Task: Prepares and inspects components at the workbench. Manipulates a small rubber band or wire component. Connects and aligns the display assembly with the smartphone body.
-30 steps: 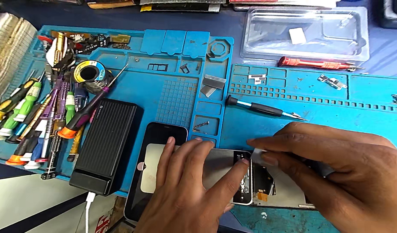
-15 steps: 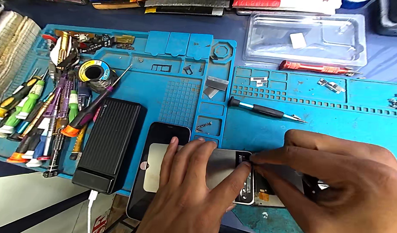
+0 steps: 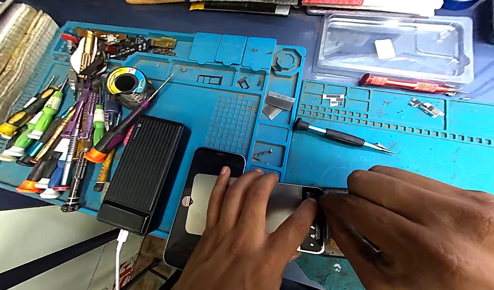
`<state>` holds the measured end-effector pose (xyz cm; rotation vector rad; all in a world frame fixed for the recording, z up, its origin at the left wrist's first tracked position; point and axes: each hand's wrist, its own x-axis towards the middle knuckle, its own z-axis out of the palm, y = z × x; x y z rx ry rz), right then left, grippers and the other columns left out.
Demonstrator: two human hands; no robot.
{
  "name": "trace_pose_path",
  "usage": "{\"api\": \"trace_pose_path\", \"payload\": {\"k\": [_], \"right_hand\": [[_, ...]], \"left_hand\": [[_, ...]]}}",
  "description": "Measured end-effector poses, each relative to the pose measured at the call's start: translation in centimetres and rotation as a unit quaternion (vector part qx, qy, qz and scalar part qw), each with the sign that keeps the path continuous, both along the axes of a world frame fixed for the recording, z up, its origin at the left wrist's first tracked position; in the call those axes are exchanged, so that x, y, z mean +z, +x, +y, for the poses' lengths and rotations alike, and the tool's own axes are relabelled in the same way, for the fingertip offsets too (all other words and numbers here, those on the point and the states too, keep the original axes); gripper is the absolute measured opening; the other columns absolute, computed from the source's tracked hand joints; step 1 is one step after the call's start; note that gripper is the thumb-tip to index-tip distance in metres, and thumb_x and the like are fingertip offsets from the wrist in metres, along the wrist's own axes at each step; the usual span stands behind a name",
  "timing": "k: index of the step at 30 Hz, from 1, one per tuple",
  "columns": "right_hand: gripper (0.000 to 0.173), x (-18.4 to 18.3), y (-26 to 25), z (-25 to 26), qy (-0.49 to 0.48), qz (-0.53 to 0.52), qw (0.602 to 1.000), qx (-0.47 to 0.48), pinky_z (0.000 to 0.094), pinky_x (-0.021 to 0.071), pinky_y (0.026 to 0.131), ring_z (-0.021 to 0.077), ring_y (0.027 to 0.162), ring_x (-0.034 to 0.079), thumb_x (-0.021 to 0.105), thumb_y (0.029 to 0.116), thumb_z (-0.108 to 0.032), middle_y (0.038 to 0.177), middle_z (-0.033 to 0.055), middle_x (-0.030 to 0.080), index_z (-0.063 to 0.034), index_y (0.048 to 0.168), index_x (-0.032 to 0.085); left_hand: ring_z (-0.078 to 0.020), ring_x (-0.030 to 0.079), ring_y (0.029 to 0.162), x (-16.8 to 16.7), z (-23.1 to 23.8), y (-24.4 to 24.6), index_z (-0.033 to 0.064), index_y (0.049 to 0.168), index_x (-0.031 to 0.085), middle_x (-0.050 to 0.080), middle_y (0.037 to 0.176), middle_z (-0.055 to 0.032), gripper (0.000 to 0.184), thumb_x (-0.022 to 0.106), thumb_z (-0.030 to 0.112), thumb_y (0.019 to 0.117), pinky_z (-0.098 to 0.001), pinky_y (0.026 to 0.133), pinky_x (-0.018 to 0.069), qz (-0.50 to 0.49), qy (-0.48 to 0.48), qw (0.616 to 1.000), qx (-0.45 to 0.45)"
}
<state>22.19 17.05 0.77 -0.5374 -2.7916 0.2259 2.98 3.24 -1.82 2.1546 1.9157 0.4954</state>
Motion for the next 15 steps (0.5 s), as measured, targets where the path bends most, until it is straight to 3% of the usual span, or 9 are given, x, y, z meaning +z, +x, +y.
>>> {"api": "trace_pose_path", "payload": {"k": [8, 15], "right_hand": [[0.020, 0.34, 0.13, -0.69, 0.013, -0.035, 0.999, 0.009, 0.0355, 0.0306, 0.045, 0.0240, 0.058, 0.049, 0.057, 0.0979, -0.015, 0.071, 0.0071, 0.050, -0.0060, 0.083, 0.068], [0.020, -0.10, 0.51, -0.41, -0.008, -0.037, 0.999, 0.000, 0.0354, 0.0326, 0.047, 0.0228, 0.060, 0.050, 0.059, 0.0979, -0.018, 0.072, 0.0066, 0.053, -0.0071, 0.085, 0.070]], "left_hand": [[-0.0381, 0.034, 0.149, 0.00, -0.01, 0.20, 0.0345, 0.144, 0.057, 0.049, 0.148, -0.0172, 0.040, 0.049, 0.039, 0.1050, -0.0711, 0.120, 0.0163, 0.001, 0.001, 1.000, 0.005], [-0.0381, 0.034, 0.149, 0.01, -0.02, 0.24, 0.0359, 0.145, 0.056, 0.049, 0.149, -0.0167, 0.041, 0.051, 0.040, 0.1043, -0.0712, 0.120, 0.0159, -0.003, -0.004, 1.000, 0.008]]}}
